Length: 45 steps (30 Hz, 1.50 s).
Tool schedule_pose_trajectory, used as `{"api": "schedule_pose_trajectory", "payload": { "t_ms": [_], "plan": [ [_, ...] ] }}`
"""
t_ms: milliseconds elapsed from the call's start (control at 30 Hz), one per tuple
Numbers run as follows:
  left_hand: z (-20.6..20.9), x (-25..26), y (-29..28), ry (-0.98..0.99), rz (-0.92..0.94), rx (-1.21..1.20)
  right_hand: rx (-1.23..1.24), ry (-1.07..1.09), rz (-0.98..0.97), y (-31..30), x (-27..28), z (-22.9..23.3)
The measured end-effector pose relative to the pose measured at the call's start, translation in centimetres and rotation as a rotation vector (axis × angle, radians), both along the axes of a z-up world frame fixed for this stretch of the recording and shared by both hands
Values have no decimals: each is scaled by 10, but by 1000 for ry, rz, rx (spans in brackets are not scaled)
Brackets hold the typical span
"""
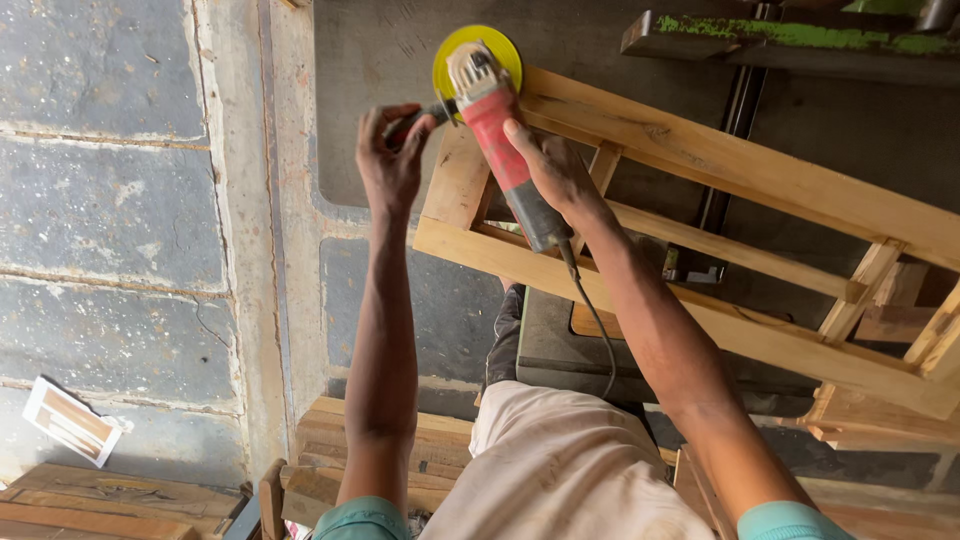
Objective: The person sands the surface and edges of a wooden window frame using a power sander, moving it across different sections of the frame and turning the frame over to reach different sides.
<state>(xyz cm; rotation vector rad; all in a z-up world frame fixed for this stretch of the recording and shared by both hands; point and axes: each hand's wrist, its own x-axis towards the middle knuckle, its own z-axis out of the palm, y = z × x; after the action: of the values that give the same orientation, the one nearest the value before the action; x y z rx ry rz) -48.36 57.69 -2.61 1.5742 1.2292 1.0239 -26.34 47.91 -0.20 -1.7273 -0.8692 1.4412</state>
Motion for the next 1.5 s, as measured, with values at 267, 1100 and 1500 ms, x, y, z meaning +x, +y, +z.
{"api": "schedule_pose_trajectory", "payload": {
  "t_ms": [267, 1100, 1500],
  "plan": [
    [4, 51, -45, 85, -14, 22, -101, 145, -125, -53, 38, 8],
    [-2, 86, -115, 445, -326, 433, -28, 234, -464, -220, 96, 54],
    [-4, 35, -221, 463, -330, 416, 3, 344, -375, -212, 56, 63]
  ]
}}
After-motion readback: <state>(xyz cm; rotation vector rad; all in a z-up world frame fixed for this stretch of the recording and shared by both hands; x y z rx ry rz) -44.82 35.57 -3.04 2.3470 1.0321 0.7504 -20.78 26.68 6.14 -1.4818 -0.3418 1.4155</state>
